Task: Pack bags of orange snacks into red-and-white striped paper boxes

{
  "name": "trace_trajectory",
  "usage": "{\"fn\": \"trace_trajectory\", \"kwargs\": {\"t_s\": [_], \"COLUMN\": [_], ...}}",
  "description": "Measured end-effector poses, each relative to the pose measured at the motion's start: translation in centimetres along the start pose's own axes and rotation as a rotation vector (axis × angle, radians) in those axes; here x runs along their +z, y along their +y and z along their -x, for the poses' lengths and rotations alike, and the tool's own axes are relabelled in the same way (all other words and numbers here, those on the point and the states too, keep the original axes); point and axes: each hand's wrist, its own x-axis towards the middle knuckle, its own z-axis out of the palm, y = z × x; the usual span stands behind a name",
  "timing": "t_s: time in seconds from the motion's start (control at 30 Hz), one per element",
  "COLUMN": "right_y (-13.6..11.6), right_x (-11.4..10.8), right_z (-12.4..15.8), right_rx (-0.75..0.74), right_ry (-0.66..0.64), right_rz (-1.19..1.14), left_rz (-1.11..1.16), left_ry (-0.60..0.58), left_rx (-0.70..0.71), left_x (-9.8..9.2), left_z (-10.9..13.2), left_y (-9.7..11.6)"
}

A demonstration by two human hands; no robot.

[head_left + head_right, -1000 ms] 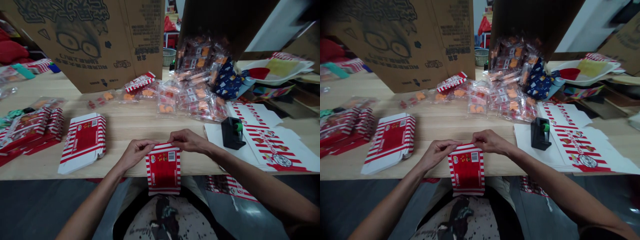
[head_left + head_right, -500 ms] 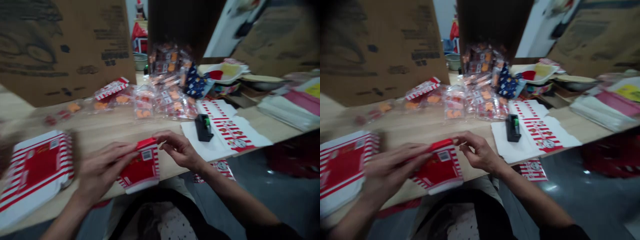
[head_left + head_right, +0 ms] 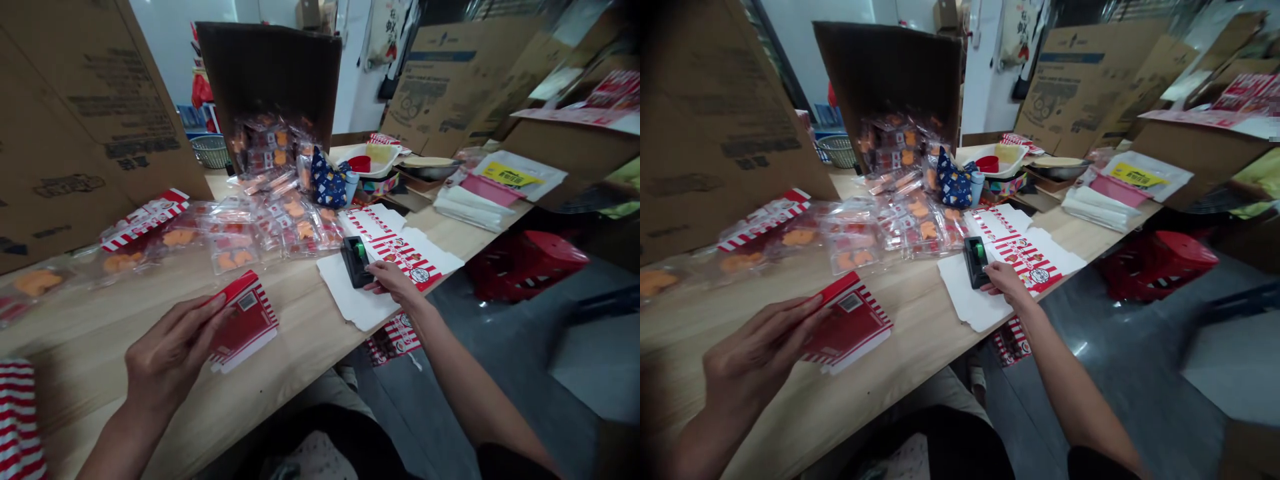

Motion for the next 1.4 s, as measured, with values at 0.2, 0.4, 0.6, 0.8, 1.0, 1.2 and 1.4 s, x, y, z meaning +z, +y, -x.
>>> {"fn": "trace_trajectory", "kwargs": {"t_s": [0.2, 0.4, 0.6, 0.8, 1.0, 1.2, 1.4], "right_y": [1.4, 5.1, 1.7, -6.1, -7.8, -7.3, -6.6], "right_x": [0.3, 2.2, 4.4, 12.7, 17.6, 18.1, 18.8], "right_z": [0.5, 2.0, 7.5, 15.2, 15.9, 15.7, 15.4], "right_rx": [-0.057, -0.145, -0.466, -0.611, -0.517, -0.467, -0.492], "right_ry": [0.052, 0.175, 0.167, -0.576, -0.629, -0.603, -0.604], "right_rz": [-0.197, -0.134, -0.012, -0.305, -0.427, -0.425, -0.488], "left_rz": [-0.005, 0.012, 0.103, 0.104, 0.167, 0.187, 0.161], "left_ry": [0.031, 0.064, 0.005, 0.028, 0.029, -0.033, -0.087], "left_rx": [-0.050, -0.089, -0.152, -0.278, -0.329, -0.159, -0.202], "left_x": [0.2, 0.4, -0.5, -0.9, -0.7, -1.3, -2.1], "left_z": [-0.1, 0.1, 0.3, 1.5, 2.3, 1.6, 0.1], "left_y": [0.3, 1.1, 2.3, 3.5, 3.7, 3.3, 3.0]}}
